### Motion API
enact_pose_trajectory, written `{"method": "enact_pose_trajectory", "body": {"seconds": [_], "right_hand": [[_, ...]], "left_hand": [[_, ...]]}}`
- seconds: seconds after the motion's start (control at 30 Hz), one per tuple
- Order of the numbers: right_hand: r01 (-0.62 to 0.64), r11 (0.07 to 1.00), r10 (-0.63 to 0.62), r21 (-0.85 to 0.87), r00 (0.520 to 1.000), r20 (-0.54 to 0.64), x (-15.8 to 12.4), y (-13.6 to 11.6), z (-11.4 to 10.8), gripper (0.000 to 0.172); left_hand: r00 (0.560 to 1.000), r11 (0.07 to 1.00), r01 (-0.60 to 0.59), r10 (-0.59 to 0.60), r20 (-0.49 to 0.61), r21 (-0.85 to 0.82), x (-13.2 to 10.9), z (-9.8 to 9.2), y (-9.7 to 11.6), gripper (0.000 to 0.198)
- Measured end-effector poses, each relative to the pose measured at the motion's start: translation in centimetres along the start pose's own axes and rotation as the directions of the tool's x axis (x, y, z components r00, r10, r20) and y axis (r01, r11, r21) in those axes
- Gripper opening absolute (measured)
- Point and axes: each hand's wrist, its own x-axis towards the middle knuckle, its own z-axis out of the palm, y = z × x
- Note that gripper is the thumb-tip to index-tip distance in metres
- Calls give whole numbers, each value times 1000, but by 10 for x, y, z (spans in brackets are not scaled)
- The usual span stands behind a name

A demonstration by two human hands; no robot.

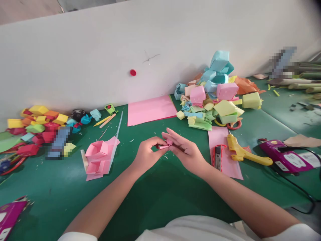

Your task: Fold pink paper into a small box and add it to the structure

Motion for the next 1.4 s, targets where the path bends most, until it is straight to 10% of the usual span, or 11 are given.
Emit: {"method": "enact_pose_trajectory", "body": {"seconds": [0.3, 0.77, 1.1, 1.4], "right_hand": [[36, 999, -36, -38, 999, 0, -4, 5, 3, 52], [-19, 997, 6, -81, 987, -163, -3, 9, 9, 51], [64, 952, -128, -299, 971, -200, -10, 16, 13, 49], [116, 902, -193, -416, 970, -147, -10, 14, 13, 52]], "left_hand": [[982, 967, 184, -189, -9, -178, 1, 5, -9, 21], [981, 984, -165, 171, -87, 66, -5, 6, 6, 6], [998, 985, 40, -47, -40, -170, -3, 6, 6, 10], [995, 995, -96, 96, 6, 1, 3, -2, 4, 7]]}}
